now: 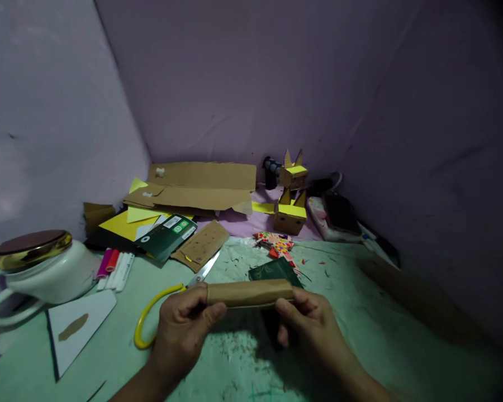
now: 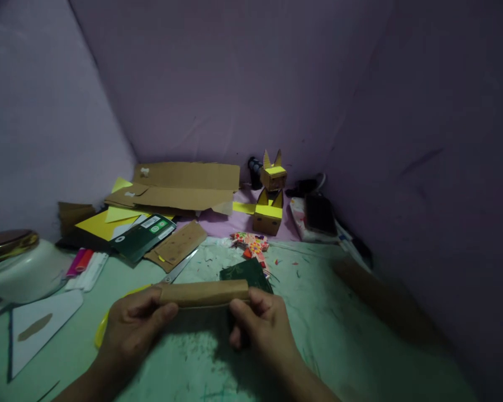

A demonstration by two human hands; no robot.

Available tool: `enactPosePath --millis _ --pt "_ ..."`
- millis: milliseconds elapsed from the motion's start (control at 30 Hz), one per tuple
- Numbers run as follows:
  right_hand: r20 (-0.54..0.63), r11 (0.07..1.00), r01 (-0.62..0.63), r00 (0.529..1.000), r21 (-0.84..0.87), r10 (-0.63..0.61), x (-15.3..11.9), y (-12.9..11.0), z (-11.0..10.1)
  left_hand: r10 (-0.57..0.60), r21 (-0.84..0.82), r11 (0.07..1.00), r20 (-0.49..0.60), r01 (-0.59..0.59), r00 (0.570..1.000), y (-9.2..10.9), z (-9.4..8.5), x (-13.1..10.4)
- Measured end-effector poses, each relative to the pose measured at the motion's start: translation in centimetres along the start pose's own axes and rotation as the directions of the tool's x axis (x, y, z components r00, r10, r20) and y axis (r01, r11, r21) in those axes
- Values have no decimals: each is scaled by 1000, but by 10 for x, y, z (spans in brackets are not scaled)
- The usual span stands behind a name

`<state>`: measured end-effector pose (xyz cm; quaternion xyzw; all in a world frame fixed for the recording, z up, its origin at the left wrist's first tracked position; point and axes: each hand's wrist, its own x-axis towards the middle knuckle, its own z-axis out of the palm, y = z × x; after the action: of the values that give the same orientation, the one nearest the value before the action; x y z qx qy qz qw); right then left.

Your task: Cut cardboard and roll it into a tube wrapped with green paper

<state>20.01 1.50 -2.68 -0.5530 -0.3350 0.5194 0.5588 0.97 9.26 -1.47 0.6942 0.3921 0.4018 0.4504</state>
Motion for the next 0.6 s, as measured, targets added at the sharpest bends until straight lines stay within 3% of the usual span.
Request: enactPosePath --millis 133,333,433,600 --pt "-55 999 50 997 -7 -50 -3 -1 1 -20 22 1000 -30 21 999 7 9 -1" --pt "17 999 -32 999 30 31 -2 4 9 -133 1 991 -54 134 990 7 4 -5" --pt "34 998 -40 999 46 39 -3 5 11 -83 -29 996 -25 82 996 11 4 -5" --pt "-78 997 48 996 57 -44 -4 7 7 54 89 995 -35 -50 998 16 10 -3"
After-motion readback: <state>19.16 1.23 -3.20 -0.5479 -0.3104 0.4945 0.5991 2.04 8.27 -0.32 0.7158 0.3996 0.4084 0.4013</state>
